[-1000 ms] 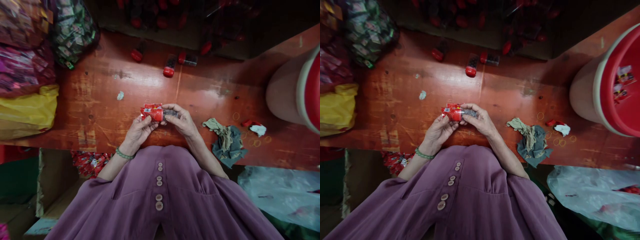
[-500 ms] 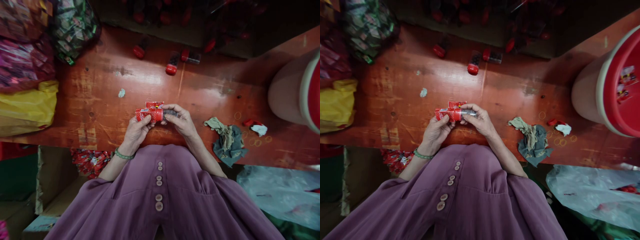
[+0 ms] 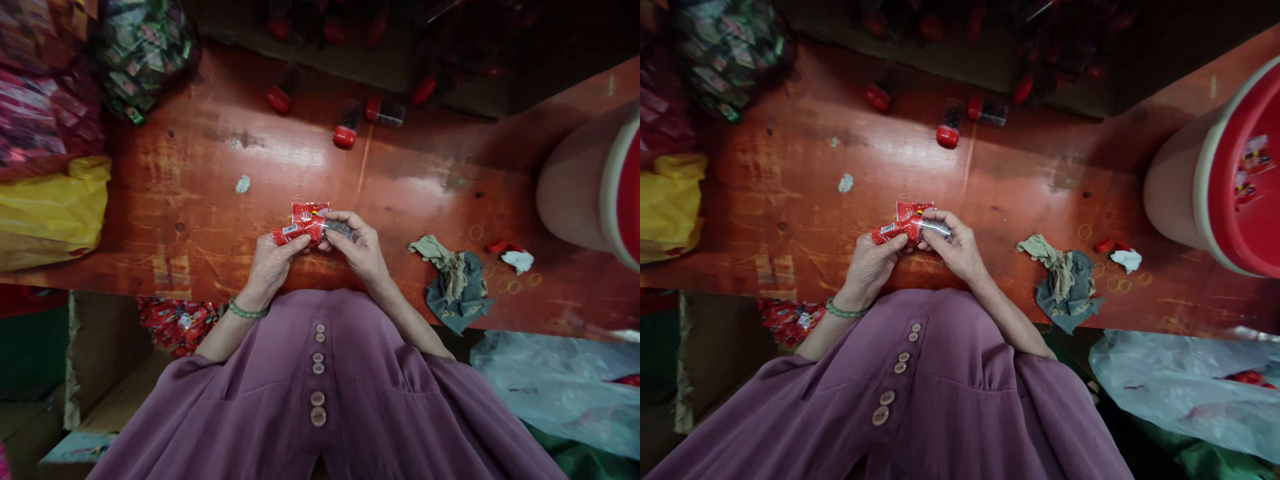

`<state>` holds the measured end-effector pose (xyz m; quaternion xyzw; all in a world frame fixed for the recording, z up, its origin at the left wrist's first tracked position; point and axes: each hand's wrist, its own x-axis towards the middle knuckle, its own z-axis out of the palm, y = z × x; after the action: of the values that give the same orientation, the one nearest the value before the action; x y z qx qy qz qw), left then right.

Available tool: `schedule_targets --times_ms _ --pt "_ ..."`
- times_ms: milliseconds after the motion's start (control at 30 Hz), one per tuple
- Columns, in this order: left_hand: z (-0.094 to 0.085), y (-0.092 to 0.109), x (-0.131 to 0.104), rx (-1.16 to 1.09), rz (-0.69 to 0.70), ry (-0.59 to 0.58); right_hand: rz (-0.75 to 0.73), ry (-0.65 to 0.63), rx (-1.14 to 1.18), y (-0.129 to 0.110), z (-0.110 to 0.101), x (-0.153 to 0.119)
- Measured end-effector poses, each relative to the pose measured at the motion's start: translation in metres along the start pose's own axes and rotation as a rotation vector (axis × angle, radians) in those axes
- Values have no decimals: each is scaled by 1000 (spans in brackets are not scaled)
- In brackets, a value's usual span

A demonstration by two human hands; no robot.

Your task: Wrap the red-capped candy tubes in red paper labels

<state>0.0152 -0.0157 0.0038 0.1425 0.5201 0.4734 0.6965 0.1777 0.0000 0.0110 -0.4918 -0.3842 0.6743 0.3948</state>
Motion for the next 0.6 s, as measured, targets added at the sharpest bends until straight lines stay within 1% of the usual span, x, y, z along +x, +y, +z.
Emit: schedule_targets --times_ms 133,267,367,467,600 --pt "-3 0 0 -17 -3 -43 48 -72 -24 0 -3 -1" --pt "-2 0 -1 20 23 -47 63 -119 -74 -1 -7 -1" --pt "0 1 -1 31 39 -54 9 -159 -185 -3 -10 1" --pt "1 2 1 30 50 -71 -66 -192 -328 -6 -12 2" --pt "1 2 3 61 53 -65 -183 -224 -492 -8 -14 5"
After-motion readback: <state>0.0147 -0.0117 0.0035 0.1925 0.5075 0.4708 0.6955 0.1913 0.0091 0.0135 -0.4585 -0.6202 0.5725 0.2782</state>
